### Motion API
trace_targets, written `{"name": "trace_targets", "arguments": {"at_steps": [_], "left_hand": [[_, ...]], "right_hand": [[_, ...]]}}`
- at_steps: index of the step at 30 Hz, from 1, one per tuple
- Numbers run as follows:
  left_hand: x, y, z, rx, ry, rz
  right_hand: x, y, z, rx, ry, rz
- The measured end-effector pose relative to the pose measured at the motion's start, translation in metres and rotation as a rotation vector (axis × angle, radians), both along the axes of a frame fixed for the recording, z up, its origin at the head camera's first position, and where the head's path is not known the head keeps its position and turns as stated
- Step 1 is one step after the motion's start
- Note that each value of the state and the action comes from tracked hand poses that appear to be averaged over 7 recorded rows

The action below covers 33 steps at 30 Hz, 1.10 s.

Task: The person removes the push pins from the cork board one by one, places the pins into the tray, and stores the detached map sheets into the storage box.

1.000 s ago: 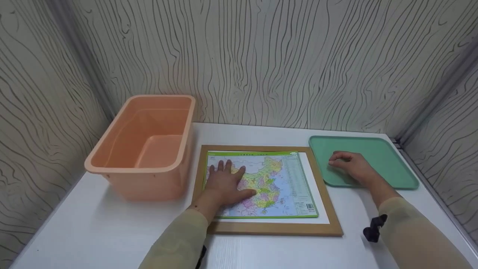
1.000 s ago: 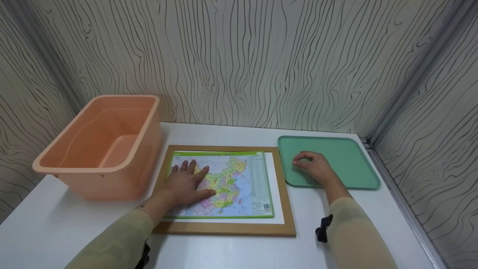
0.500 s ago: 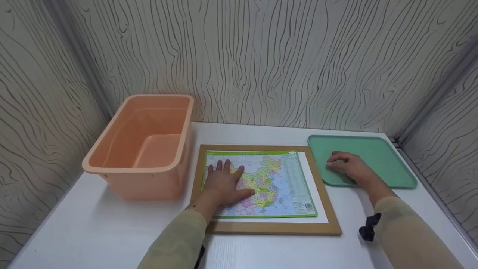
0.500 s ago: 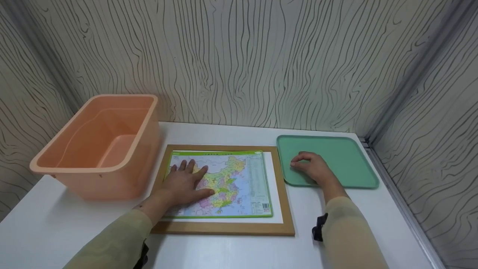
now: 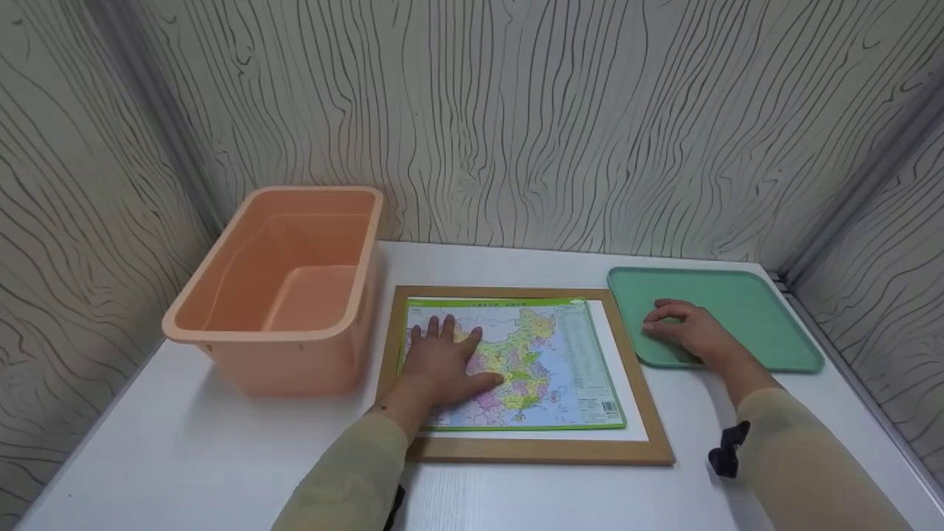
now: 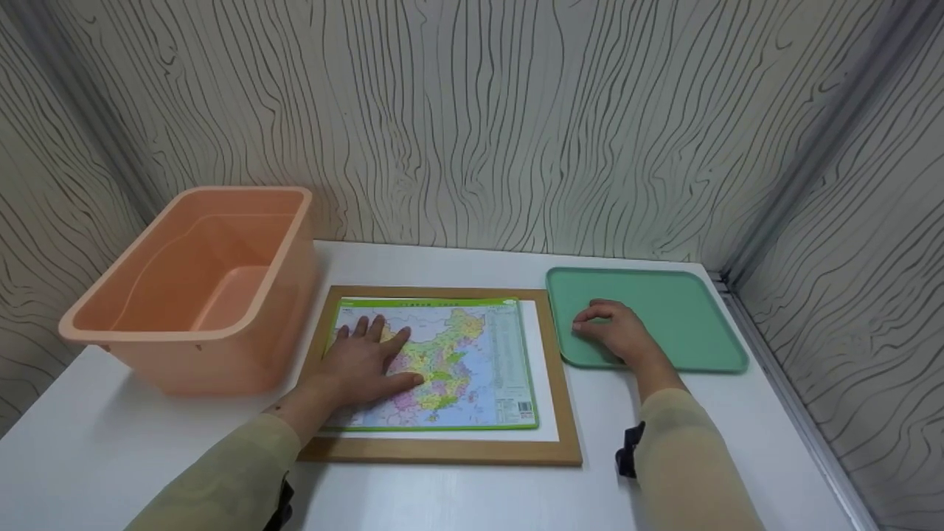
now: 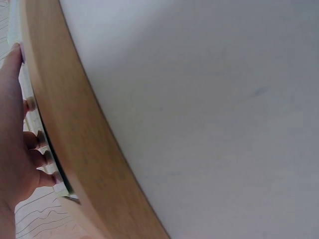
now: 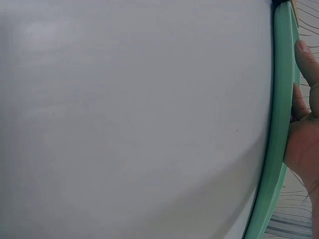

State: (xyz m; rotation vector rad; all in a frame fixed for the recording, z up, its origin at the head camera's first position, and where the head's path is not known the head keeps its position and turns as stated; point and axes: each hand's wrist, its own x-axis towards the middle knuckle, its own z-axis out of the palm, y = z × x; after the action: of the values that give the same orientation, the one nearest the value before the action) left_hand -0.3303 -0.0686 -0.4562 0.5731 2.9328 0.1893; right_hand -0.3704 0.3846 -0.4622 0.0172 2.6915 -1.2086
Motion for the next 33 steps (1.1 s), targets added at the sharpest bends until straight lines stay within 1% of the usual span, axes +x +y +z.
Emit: {"name": "trace_targets", "arguments": {"at_steps": [7, 14, 21, 27, 33], "left_hand": [[0.0, -0.0006, -0.0014, 0.001, -0.001, -0.001], [0.0, -0.0014, -0.0012, -0.003, 0.003, -0.011], [-0.0003, -0.0015, -0.0008, -0.003, 0.008, -0.013], [-0.0004, -0.0004, 0.0008, 0.002, -0.006, -0.006], [0.0003, -0.0003, 0.0006, -0.001, -0.014, 0.004]], "right_hand": [[-0.0013, 0.0014, -0.0004, 0.014, 0.012, 0.017], [-0.0007, 0.0012, -0.0015, 0.016, 0.004, 0.003], [0.0011, 0.0003, 0.0006, -0.023, 0.004, -0.015], [0.0024, 0.0004, 0.0018, -0.075, 0.01, -0.031], [0.0039, -0.0007, 0.0021, -0.112, -0.005, -0.075]]}}
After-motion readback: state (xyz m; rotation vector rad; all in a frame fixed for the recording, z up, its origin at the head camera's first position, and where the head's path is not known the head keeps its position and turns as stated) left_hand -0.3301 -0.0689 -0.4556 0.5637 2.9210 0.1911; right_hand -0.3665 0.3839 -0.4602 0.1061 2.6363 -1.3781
